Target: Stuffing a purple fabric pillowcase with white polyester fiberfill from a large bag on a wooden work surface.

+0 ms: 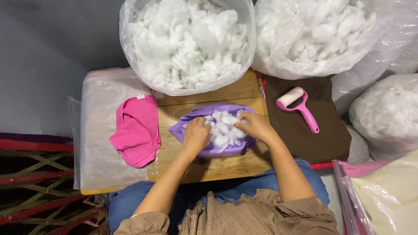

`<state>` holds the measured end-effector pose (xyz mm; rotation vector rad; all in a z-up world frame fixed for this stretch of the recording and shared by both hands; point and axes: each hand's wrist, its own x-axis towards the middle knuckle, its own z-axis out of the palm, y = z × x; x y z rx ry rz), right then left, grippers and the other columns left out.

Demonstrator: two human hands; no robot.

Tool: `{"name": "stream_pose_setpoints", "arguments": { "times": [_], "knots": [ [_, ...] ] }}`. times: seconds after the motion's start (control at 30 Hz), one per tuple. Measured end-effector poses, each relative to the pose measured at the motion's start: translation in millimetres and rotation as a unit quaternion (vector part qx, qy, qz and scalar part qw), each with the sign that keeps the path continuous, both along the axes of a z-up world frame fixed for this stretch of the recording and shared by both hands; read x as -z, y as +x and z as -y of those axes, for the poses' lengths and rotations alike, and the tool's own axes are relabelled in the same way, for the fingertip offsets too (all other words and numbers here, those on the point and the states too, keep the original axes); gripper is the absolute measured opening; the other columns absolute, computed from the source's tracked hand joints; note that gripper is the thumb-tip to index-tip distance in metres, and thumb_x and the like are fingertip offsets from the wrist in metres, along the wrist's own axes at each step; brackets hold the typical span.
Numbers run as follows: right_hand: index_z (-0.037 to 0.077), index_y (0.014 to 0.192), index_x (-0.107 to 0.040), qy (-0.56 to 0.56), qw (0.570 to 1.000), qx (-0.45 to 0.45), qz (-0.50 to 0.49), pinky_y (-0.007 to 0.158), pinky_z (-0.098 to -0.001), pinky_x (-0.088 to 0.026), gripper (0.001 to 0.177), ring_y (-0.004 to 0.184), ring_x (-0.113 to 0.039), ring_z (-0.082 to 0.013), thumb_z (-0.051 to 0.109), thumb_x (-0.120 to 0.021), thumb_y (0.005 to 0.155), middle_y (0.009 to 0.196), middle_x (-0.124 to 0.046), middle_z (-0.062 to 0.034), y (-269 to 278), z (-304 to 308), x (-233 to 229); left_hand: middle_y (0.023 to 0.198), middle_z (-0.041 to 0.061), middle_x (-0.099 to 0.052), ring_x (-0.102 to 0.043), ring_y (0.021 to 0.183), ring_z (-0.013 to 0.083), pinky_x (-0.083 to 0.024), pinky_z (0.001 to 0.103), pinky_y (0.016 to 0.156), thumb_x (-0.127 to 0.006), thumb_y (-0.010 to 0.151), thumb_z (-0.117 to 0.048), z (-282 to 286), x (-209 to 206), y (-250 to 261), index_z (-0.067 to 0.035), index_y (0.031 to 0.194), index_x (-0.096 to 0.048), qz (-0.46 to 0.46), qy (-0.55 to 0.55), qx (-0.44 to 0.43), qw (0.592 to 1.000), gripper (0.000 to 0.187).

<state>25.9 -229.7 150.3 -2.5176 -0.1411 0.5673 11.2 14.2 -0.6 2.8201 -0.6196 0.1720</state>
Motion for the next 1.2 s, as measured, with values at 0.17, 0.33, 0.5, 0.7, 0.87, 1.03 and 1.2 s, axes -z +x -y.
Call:
{"name": "stream_pose_setpoints", "arguments": {
  "times": [0.17,0.33,0.5,0.7,0.87,1.03,1.2],
  "knots": [
    [0.014,0.114,-0.069,-0.106,0.994,0.023,0.020,0.089,-0.0530,-0.055,0.036,0.105,-0.071,-0.0433,0.042,-0.066,0.092,0.106,-0.074,-0.0239,6.8,10.1,52.9,0.134,0.012,-0.058,-0.054,0.132,0.0354,-0.046,0.048,0.104,-0.075,0.083,-0.038,2.0,-64.4,-5.6,-0.018,0.111,-0.071,-0.105,-0.083,0.026,0.991,0.034],
    [0.023,0.130,-0.061,-0.155,0.978,0.019,0.137,0.085,-0.0523,-0.059,0.042,0.105,-0.071,-0.0422,0.038,-0.068,0.091,0.118,-0.062,-0.0166,-2.9,-8.1,40.2,0.139,0.020,-0.053,-0.048,0.138,0.0412,-0.040,0.054,0.112,-0.077,0.076,-0.058,9.8,-100.7,-15.4,-0.010,0.129,-0.058,-0.102,-0.125,0.056,0.985,0.074],
    [0.009,0.146,-0.051,-0.088,0.980,-0.101,0.149,0.114,-0.0575,-0.038,0.051,0.140,-0.043,-0.0497,0.022,-0.061,0.097,0.149,-0.045,-0.0303,-16.0,-45.5,56.2,0.159,0.022,-0.035,-0.026,0.151,0.0421,-0.025,0.060,0.120,-0.084,0.076,-0.042,21.1,-81.7,-24.1,-0.005,0.155,-0.035,-0.076,0.075,0.058,0.993,0.100],
    [0.010,0.141,-0.059,-0.056,0.975,-0.193,0.090,0.117,-0.0544,-0.032,0.047,0.141,-0.041,-0.0496,0.019,-0.063,0.095,0.151,-0.046,-0.0270,-22.0,-44.7,12.6,0.155,0.019,-0.043,-0.026,0.152,0.0405,-0.025,0.062,0.120,-0.079,0.079,-0.033,14.9,-57.4,-8.8,-0.004,0.153,-0.038,-0.159,0.046,0.048,0.985,0.089],
    [0.015,0.130,-0.063,-0.073,0.991,-0.096,0.065,0.100,-0.0566,-0.050,0.043,0.121,-0.061,-0.0476,0.023,-0.071,0.089,0.136,-0.059,-0.0219,-9.3,-3.2,4.6,0.155,0.020,-0.041,-0.028,0.151,0.0435,-0.028,0.062,0.119,-0.075,0.075,-0.062,10.2,-91.1,-6.7,-0.007,0.149,-0.045,-0.166,-0.052,0.058,0.983,0.097],
    [0.020,0.130,-0.060,-0.197,0.972,-0.124,0.002,0.089,-0.0539,-0.058,0.052,0.107,-0.071,-0.0433,0.032,-0.079,0.084,0.113,-0.067,-0.0209,-10.7,-1.7,79.9,0.157,0.016,-0.039,-0.023,0.153,0.0420,-0.022,0.061,0.122,-0.083,0.071,-0.057,26.7,-62.8,-19.9,-0.011,0.126,-0.068,-0.169,0.056,0.090,0.980,0.073],
    [0.013,0.114,-0.071,-0.131,0.985,-0.115,-0.004,0.094,-0.0498,-0.055,0.029,0.107,-0.071,-0.0415,0.020,-0.075,0.086,0.105,-0.075,-0.0217,-4.1,-4.3,89.6,0.147,0.012,-0.051,-0.029,0.152,0.0413,-0.028,0.061,0.119,-0.082,0.079,-0.027,25.3,-53.3,-14.7,-0.015,0.100,-0.080,-0.123,0.048,0.099,0.986,0.024]
  ]
}}
